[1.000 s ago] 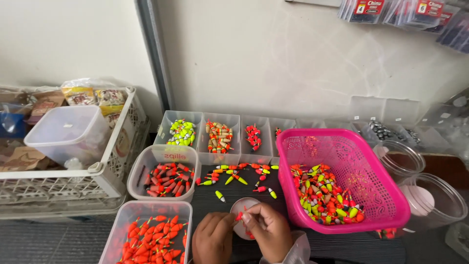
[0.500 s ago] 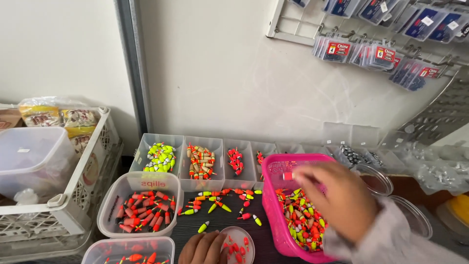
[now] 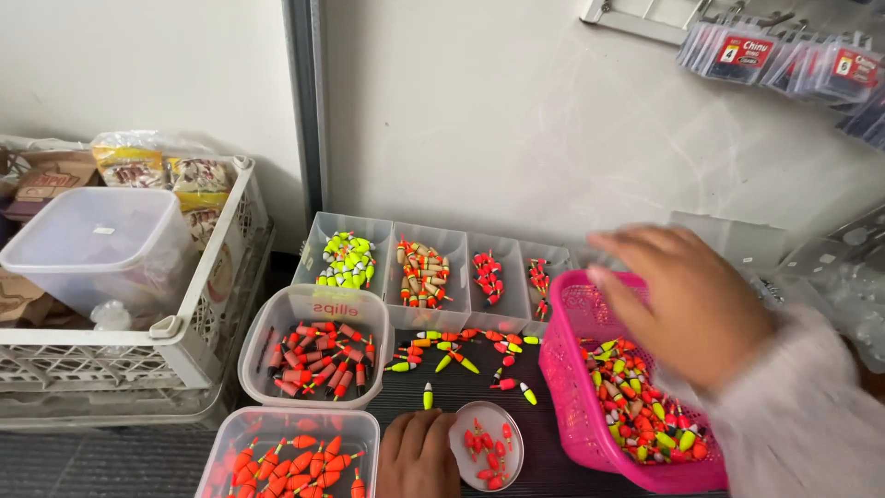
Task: Assembling fishing floats by manually joining the float body with the tip component.
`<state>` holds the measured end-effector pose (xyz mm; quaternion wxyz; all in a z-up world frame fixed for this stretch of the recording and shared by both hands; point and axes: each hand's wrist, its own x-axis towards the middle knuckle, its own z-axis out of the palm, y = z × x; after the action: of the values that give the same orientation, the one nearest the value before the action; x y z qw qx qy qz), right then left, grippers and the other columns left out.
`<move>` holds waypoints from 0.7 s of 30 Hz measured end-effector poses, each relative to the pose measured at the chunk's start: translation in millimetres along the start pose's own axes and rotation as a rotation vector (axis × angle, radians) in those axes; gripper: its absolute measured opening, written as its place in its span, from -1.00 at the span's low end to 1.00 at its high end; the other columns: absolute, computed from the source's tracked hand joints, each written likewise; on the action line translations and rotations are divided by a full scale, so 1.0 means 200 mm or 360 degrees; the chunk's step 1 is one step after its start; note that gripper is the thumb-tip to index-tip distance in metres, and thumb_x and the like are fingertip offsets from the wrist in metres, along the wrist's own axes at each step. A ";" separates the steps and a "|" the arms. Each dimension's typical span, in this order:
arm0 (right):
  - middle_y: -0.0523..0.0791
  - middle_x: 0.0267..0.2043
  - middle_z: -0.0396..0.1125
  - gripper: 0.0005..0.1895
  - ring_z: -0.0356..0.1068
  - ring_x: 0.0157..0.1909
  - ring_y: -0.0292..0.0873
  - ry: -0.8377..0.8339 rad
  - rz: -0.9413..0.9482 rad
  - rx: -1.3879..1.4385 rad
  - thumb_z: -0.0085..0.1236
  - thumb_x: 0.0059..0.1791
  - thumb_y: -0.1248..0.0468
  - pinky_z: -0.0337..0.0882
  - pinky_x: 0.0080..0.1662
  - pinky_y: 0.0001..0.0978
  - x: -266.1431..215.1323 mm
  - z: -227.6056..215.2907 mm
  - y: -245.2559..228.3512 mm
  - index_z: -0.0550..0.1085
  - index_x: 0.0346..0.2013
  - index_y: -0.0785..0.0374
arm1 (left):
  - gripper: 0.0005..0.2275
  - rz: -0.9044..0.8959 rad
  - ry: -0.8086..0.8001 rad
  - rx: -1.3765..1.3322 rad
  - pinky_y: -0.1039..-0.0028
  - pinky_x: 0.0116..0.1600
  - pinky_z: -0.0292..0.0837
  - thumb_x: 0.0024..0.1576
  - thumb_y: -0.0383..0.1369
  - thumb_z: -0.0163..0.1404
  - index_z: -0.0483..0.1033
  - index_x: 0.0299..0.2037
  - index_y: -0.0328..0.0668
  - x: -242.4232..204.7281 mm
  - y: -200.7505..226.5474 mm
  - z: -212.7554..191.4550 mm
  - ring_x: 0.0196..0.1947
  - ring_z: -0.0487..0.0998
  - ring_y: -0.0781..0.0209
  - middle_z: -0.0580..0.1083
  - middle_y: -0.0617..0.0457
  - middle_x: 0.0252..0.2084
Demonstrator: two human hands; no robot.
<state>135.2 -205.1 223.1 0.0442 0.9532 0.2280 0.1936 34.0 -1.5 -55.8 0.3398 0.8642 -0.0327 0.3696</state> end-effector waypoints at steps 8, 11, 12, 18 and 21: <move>-0.04 -0.06 0.45 -0.68 0.42 -0.04 0.01 -0.0008 -0.0326 0.0858 -0.01 0.06 0.14 0.36 0.03 -0.14 -0.46 0.57 -0.68 0.51 -0.01 0.23 | -0.74 0.0032 0.0073 -0.0048 0.25 -0.03 0.41 0.00 -0.30 0.01 0.55 -0.13 -0.15 0.04 0.05 -0.06 -0.17 0.49 -0.01 0.54 0.03 -0.17; -0.02 -0.08 0.39 -0.61 0.39 -0.03 0.09 -0.0090 0.0166 0.0588 0.13 -0.03 0.20 0.37 0.06 -0.07 -0.24 1.01 -0.60 0.47 0.07 0.22 | -0.71 -0.0034 0.0039 -0.0090 0.27 -0.03 0.41 -0.10 -0.51 -0.04 0.57 -0.17 -0.10 0.07 0.10 -0.13 -0.17 0.49 0.01 0.55 0.06 -0.18; -0.02 -0.08 0.39 -0.61 0.39 -0.03 0.09 -0.0064 0.0177 0.0594 0.13 -0.03 0.20 0.37 0.06 -0.07 -0.22 1.08 -0.58 0.47 0.07 0.22 | -0.71 -0.0006 0.0043 -0.0085 0.27 -0.03 0.41 -0.10 -0.51 -0.04 0.57 -0.17 -0.10 0.06 0.10 -0.12 -0.17 0.49 0.01 0.55 0.06 -0.18; -0.08 -0.29 0.38 -0.92 0.41 -0.18 0.10 -0.0218 0.0366 0.0592 0.23 -0.13 0.23 0.41 -0.19 0.06 -0.23 1.28 -0.47 0.53 -0.37 0.12 | -0.70 -0.0051 -0.0064 -0.0074 0.26 -0.06 0.45 -0.09 -0.48 -0.03 0.57 -0.13 -0.06 0.05 0.08 -0.06 -0.18 0.50 0.02 0.57 0.07 -0.15; -0.12 -0.29 0.41 -0.91 0.44 -0.22 0.01 -0.0240 0.0432 0.0767 0.22 -0.14 0.21 0.39 -0.19 -0.05 -0.30 1.13 -0.48 0.51 -0.35 0.00 | -0.68 0.0049 0.0029 -0.0037 0.26 -0.01 0.44 0.01 -0.30 -0.07 0.56 -0.05 -0.09 0.04 0.09 -0.03 -0.17 0.52 0.00 0.56 0.01 -0.15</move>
<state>133.7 -146.8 -22.8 -0.1931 0.9697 0.1337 0.0666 31.9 -10.0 -37.4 0.3444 0.8562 -0.0471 0.3822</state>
